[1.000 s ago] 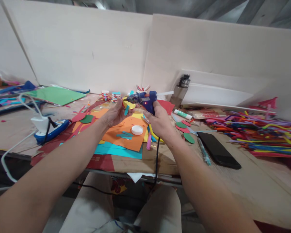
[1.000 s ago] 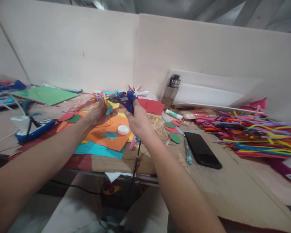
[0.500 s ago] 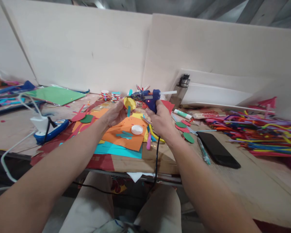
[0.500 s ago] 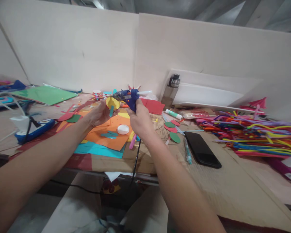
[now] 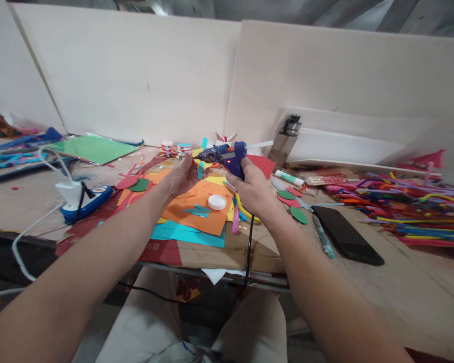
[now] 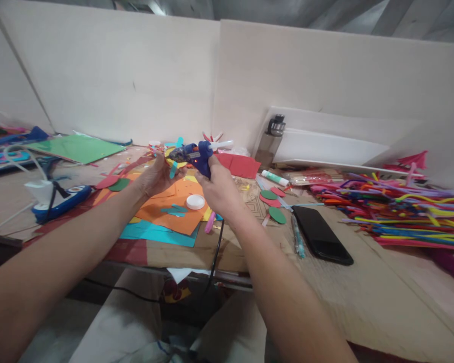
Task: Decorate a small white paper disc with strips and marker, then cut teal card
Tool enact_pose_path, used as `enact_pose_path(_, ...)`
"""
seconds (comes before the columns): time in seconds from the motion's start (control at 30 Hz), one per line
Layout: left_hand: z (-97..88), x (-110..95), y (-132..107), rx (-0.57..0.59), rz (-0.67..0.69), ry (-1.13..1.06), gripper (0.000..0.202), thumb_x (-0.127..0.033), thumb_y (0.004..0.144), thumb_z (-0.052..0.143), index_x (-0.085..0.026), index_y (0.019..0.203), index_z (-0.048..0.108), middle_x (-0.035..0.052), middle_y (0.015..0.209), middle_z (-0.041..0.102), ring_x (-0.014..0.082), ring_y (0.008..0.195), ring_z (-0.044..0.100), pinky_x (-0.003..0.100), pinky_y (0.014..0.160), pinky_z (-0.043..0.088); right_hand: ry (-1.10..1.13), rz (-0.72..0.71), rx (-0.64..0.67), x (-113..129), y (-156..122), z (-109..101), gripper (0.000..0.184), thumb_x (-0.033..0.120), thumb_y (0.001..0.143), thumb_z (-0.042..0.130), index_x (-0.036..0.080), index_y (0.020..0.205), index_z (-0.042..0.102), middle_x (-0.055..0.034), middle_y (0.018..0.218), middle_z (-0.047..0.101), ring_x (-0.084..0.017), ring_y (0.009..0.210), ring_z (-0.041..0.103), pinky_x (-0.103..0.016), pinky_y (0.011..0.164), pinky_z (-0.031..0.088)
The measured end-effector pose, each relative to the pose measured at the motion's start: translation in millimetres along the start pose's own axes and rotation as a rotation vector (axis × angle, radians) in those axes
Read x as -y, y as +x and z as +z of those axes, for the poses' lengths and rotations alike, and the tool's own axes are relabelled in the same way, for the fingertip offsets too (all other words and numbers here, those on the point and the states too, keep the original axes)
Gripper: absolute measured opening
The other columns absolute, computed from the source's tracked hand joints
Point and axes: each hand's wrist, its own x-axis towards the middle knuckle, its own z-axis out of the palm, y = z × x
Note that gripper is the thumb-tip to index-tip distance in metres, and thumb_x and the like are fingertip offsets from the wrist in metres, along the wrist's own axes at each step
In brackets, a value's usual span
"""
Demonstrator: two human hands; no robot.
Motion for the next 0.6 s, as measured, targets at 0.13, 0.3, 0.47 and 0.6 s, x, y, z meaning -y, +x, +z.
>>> enact_pose_path(0.13, -3.7, 0.3, 1.6, 0.018, 0.009, -0.009, 0.046, -0.060, 0.079, 0.059, -0.019, 0.098, 0.066, 0.0035, 0.079, 0.072, 0.0173, 0.081, 0.071, 0.024, 0.071, 0.056, 0.003, 0.006, -0.005, -1.8, 0.6, 0.4, 0.034, 0.028, 0.084, 0.052, 0.016, 0.116, 0.056, -0.0103, 0.103, 0.067, -0.024, 0.090, 0.060, -0.040, 0.083, 0.047)
enact_pose_path(0.3, 0.2, 0.7, -1.6, 0.032, -0.036, 0.033, 0.046, -0.059, 0.083, 0.054, -0.016, 0.092, 0.068, 0.0038, 0.075, 0.071, 0.0158, 0.076, 0.071, 0.024, 0.071, 0.056, 0.020, 0.016, -0.061, -3.9, 1.1, -0.1, 0.038, 0.029, 0.084, 0.051, 0.017, 0.121, 0.054, -0.0095, 0.104, 0.067, -0.025, 0.094, 0.060, -0.042, 0.088, 0.046)
enact_pose_path(0.47, 2.2, 0.8, -3.2, 0.027, -0.060, 0.020, 0.046, -0.058, 0.083, 0.055, -0.016, 0.094, 0.068, 0.0049, 0.079, 0.072, 0.0170, 0.080, 0.071, 0.026, 0.076, 0.056, 0.046, 0.004, -0.060, -1.4, 0.2, -0.6, 0.037, 0.029, 0.085, 0.051, 0.017, 0.120, 0.054, -0.0099, 0.107, 0.067, -0.025, 0.093, 0.060, -0.040, 0.087, 0.046)
enact_pose_path(0.6, 0.7, -0.4, -2.1, 0.008, -0.030, -0.003, 0.046, -0.059, 0.081, 0.057, -0.016, 0.096, 0.066, 0.0038, 0.078, 0.072, 0.0174, 0.082, 0.071, 0.027, 0.078, 0.056, 0.042, -0.005, -0.016, -2.5, 0.5, -0.7, 0.037, 0.028, 0.085, 0.052, 0.015, 0.120, 0.054, -0.0110, 0.110, 0.067, -0.025, 0.095, 0.060, -0.040, 0.088, 0.045)
